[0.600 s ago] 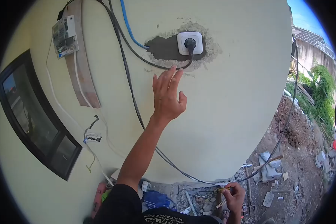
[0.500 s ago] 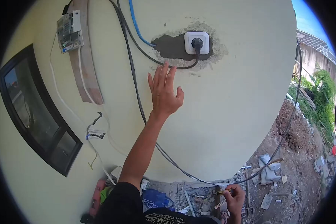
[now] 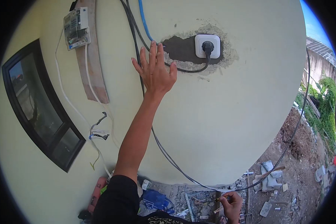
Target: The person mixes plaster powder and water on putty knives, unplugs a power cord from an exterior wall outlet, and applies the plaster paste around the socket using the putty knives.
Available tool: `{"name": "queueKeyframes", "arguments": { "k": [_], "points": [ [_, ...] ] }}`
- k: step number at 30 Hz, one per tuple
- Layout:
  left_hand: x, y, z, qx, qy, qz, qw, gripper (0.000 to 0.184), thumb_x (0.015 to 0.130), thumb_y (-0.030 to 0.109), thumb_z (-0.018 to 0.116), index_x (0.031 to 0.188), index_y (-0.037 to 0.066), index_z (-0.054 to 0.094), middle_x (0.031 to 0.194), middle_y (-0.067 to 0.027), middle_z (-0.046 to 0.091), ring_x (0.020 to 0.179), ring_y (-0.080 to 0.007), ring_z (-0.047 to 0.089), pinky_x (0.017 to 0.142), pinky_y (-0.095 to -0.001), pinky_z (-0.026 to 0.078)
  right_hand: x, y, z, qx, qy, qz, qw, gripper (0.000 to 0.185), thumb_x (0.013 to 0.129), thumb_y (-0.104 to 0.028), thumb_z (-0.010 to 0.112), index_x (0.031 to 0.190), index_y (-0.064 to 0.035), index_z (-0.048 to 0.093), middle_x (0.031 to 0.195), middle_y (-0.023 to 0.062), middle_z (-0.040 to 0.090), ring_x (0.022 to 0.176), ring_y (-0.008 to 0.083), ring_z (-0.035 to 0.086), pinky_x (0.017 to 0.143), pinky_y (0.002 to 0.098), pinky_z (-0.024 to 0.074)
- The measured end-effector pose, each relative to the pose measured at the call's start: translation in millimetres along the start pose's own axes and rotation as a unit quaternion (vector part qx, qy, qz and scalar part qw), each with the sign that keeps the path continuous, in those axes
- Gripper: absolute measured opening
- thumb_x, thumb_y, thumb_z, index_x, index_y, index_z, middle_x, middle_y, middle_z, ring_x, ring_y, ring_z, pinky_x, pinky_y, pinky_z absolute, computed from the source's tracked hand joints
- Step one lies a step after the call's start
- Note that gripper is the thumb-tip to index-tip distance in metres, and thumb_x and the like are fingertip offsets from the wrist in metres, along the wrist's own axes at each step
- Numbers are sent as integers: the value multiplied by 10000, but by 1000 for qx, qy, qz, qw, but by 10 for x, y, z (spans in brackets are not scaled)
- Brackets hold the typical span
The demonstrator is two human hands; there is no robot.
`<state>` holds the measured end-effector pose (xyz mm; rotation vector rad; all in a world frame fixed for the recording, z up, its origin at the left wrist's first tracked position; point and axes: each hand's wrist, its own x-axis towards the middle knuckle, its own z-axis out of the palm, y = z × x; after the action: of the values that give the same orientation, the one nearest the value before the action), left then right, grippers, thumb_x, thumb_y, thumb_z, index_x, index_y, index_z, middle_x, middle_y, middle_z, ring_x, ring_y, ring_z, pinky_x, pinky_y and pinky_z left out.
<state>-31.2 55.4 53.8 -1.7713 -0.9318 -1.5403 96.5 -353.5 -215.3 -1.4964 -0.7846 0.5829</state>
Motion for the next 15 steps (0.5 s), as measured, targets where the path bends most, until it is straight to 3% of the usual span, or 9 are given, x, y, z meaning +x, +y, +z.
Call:
{"name": "queueKeyframes", "arguments": {
  "k": [2, 5, 6, 10, 15],
  "points": [
    [108, -70, 48, 8, 6, -5, 1000, 648, 823, 376, 578, 1365, 54, 429, 1427, -77, 396, 1353, -370, 233, 1071, -637, 22, 30, 107, -55, -86, -43, -40, 995, 90, 862, -48, 628, 939, -7, 606, 665, 13, 594, 547, 72, 507, 485, 206, 410],
    [169, -118, 68, 25, 9, -9, 1000, 650, 812, 367, 586, 1360, 49, 438, 1423, -67, 408, 1349, -368, 239, 1073, -635, 23, 51, -24, 0, -44, -26, -13, 999, 35, 861, -45, 622, 867, -12, 611, 664, 6, 592, 559, 65, 509, 492, 206, 407],
    [189, -117, 59, 32, 0, -8, 999, 650, 806, 363, 590, 1355, 47, 446, 1422, -62, 412, 1346, -367, 243, 1074, -634, 24, 64, -38, 17, 5, -27, 35, 999, 33, 854, -34, 626, 871, -13, 606, 664, 7, 590, 567, 68, 513, 505, 215, 419],
    [225, -102, 22, 28, -14, -4, 1000, 638, 803, 358, 591, 1344, 44, 460, 1426, -60, 410, 1343, -365, 251, 1077, -631, 22, 136, -134, 58, -104, -27, -33, 994, 59, 844, -24, 632, 893, -12, 601, 680, 9, 597, 591, 72, 525, 534, 219, 436],
    [269, -116, -18, -9, -20, 0, 1000, 607, 800, 339, 587, 1325, 52, 487, 1399, -62, 446, 1318, -360, 294, 1077, -632, 35, 183, -183, 173, -2, -59, -16, 998, 91, 829, -16, 644, 909, -10, 600, 738, 17, 618, 667, 72, 545, 584, 218, 450]
  ]
}}
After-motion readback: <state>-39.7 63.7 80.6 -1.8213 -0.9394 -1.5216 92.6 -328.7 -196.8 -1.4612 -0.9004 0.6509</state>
